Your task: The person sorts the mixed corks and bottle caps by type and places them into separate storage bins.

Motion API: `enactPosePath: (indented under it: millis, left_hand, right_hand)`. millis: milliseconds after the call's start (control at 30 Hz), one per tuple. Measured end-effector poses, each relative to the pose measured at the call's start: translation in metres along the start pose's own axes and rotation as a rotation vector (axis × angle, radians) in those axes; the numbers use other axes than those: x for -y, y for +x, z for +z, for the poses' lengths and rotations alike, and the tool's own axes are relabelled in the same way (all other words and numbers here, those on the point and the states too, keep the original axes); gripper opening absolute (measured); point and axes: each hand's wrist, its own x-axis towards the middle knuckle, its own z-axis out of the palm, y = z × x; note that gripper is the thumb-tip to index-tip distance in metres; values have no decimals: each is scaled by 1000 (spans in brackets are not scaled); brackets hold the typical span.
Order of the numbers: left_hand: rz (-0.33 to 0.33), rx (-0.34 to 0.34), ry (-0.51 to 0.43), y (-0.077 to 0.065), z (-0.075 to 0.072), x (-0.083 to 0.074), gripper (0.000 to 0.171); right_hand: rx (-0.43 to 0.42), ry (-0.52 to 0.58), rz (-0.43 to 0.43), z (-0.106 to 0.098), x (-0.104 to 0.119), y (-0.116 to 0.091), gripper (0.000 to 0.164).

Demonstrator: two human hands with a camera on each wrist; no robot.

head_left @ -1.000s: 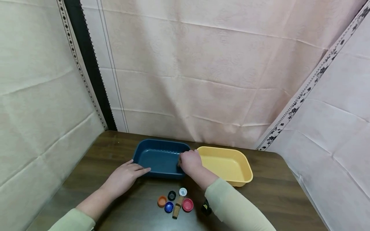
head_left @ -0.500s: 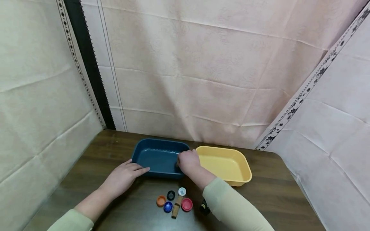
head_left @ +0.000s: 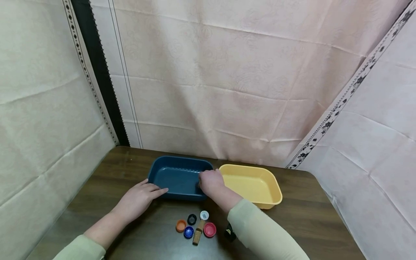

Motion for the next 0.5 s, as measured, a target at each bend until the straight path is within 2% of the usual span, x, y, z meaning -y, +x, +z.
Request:
enactPosePath:
  millis: [233,500]
  left_hand:
    - [-14,10,-4,0,3,-1,50]
    - [-21,0,0,0,3,-1,51]
  right_hand:
    - [-10,61,7,-3,-1,-6,25]
    - [-103,167,-45,-6,-8,-15,27]
